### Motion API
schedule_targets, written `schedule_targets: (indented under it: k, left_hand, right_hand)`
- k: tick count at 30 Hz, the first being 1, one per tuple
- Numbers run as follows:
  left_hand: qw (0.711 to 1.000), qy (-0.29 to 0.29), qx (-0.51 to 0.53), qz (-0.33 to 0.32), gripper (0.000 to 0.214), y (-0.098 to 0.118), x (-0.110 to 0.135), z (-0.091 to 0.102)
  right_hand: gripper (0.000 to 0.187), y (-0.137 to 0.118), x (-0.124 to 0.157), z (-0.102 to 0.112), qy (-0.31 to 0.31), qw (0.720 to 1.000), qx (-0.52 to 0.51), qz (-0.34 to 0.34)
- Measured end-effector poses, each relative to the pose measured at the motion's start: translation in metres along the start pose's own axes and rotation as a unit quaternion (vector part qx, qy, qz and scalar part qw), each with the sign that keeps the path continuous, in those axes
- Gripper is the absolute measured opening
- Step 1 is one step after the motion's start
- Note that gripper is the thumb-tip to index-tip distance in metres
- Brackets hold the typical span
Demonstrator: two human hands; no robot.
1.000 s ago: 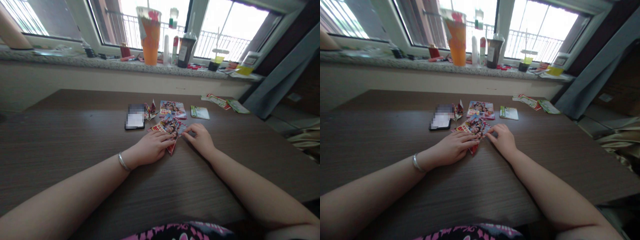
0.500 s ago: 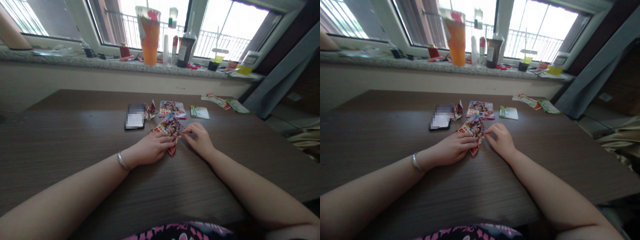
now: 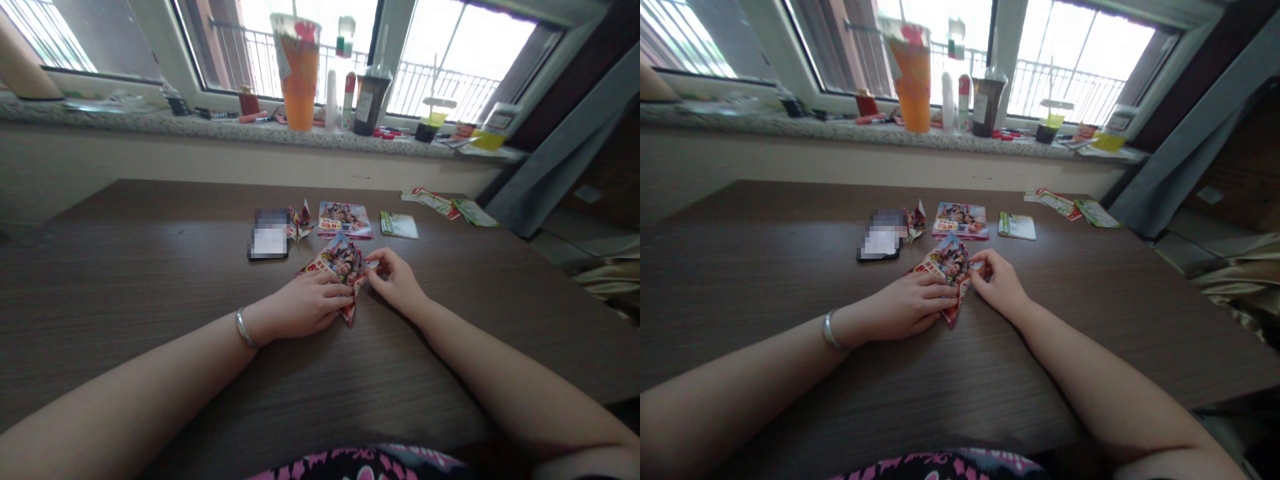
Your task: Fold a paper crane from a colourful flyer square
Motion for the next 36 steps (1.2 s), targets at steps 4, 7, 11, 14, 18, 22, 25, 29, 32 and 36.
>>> schedule_targets:
  k: [4, 7, 11, 14, 18, 22, 25, 29, 32, 36]
  left_hand:
    - [1.0, -0.01, 0.014, 0.005, 0.033, 0.001, -0.001, 0.0]
    - [1.0, -0.013, 0.019, 0.004, 0.036, 0.0, 0.0, 0.0]
    - [1.0, 0.002, 0.005, 0.025, 0.037, -0.004, 0.002, -0.001]
    - [0.999, 0.013, -0.004, 0.036, 0.039, -0.005, 0.004, -0.002]
    - [0.999, 0.009, -0.01, 0.042, 0.04, -0.005, 0.004, -0.003]
    - [0.999, 0.004, -0.014, 0.045, 0.039, -0.005, 0.004, -0.002]
    - [0.999, -0.004, -0.021, 0.047, 0.038, -0.004, 0.003, -0.002]
    - [0.998, -0.004, -0.027, 0.051, 0.041, -0.004, 0.003, -0.003]
    - [0.998, -0.007, -0.023, 0.063, 0.043, -0.003, 0.002, -0.003]
    - [0.998, -0.002, -0.019, 0.068, 0.04, -0.003, 0.002, -0.003]
  right_hand:
    - [0.012, 0.003, -0.002, 0.001, -0.016, 0.998, 0.034, -0.046]
    - [0.016, 0.004, -0.004, 0.003, -0.017, 0.996, 0.067, -0.055]
    - [0.017, 0.004, -0.004, 0.004, -0.018, 0.993, 0.099, -0.055]
    - [0.016, 0.005, -0.003, 0.004, -0.021, 0.992, 0.097, -0.071]
    - [0.015, 0.006, -0.001, 0.003, -0.028, 0.993, 0.078, -0.086]
    - [0.014, 0.011, -0.002, 0.002, -0.034, 0.994, 0.043, -0.096]
    - [0.015, 0.014, -0.003, -0.001, -0.046, 0.994, -0.001, -0.103]
    - [0.012, 0.013, -0.003, -0.002, -0.043, 0.994, -0.004, -0.102]
    - [0.008, 0.008, -0.003, -0.001, -0.03, 0.996, 0.03, -0.084]
    - [0.006, 0.004, -0.004, -0.001, -0.039, 0.996, 0.055, -0.064]
Point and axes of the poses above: each hand's wrist, its own x-axis away from the middle knuckle, its own z-axis out of the back of the hand, y = z × x, the point moved 4 cm from there along -x, towards the middle knuckle, and after that the axes turned 1 degree about z, right-handed, at the moved point
